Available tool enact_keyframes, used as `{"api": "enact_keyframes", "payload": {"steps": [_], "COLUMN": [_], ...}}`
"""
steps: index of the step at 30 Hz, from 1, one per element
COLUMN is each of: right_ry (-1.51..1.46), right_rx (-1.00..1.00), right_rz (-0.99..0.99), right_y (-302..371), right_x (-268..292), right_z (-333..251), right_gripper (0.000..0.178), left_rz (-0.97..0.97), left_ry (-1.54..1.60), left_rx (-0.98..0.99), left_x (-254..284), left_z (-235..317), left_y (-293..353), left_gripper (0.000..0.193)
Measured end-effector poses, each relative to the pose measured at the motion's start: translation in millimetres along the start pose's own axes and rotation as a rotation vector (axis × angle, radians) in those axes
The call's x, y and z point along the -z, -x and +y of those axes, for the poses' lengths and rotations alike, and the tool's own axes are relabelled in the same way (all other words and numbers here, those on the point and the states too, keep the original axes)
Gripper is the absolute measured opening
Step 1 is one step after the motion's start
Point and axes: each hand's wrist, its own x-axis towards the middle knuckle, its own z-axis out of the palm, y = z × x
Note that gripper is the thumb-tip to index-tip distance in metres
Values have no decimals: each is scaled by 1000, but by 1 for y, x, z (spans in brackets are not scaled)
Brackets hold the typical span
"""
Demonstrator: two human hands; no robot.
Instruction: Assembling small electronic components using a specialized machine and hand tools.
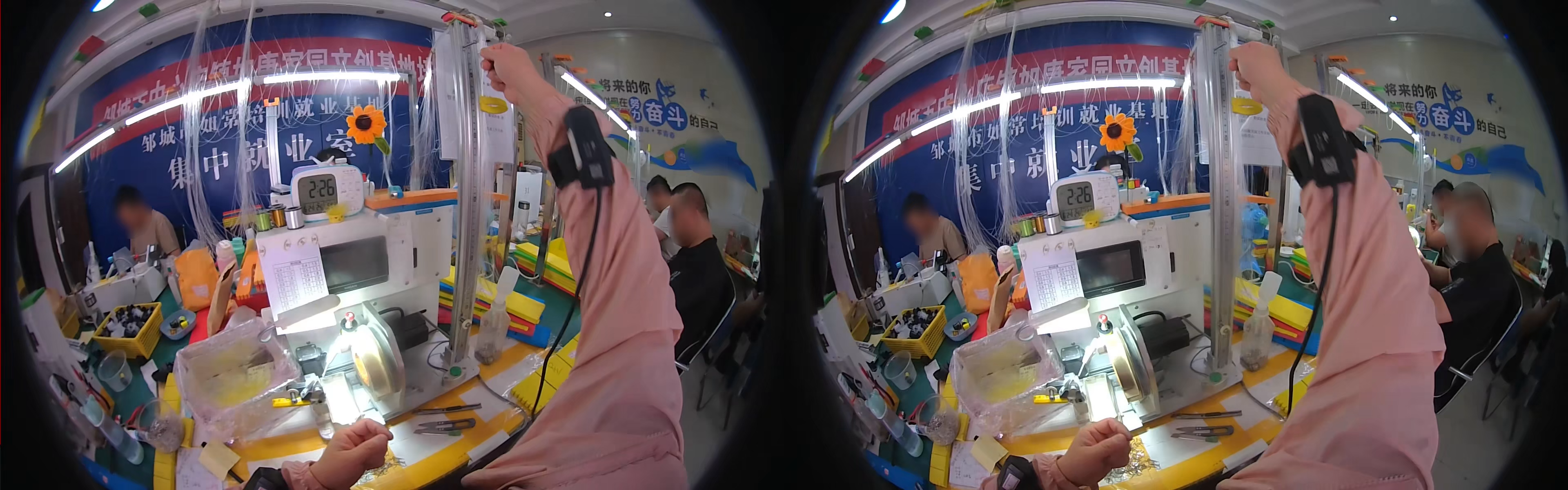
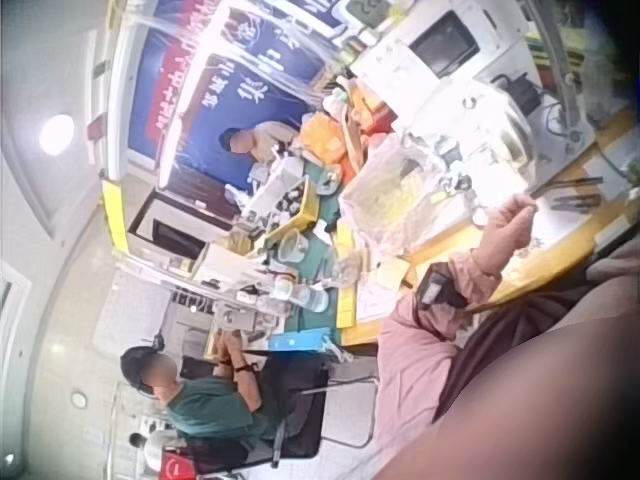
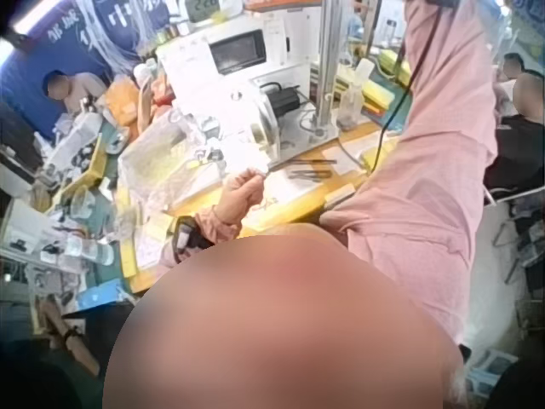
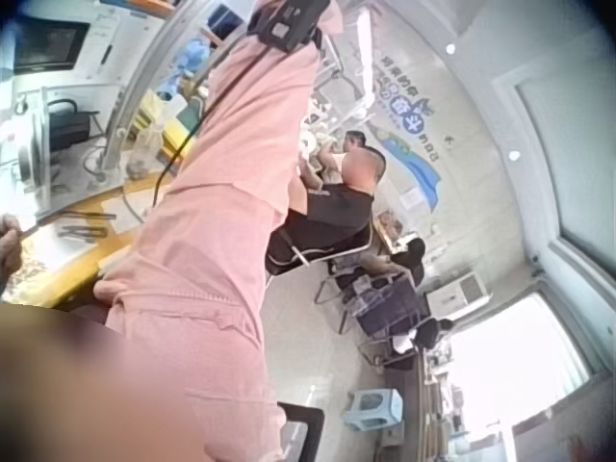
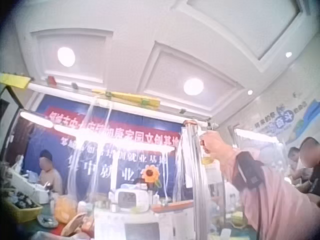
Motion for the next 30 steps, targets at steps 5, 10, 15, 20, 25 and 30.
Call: {"api": "enact_keyframes", "payload": {"steps": [5, 10, 15, 20, 25, 30], "right_ry": [72, 143, -225, -625, -1000, -585], "right_rx": [-78, -27, 64, -335, -1166, -1231], "right_rz": [116, 113, 105, -192, -264, -924], "right_y": [-26, -20, 84, 327, 468, 474], "right_x": [-11, -18, 1, -3, -24, -20], "right_z": [2, 3, 23, 57, 84, 96], "right_gripper": [12, 11, 12, 22, 7, 16], "left_rz": [-62, -70, -36, 90, -161, -79], "left_ry": [-47, -2, -101, -198, -344, 49], "left_rx": [-19, -3, 100, -86, -269, -135], "left_x": [1, 1, -4, 9, -34, -61], "left_z": [1, -3, 4, 10, 11, 1], "left_y": [3, 4, 7, 17, -15, -6], "left_gripper": [5, 4, 4, 12, 51, 22]}}
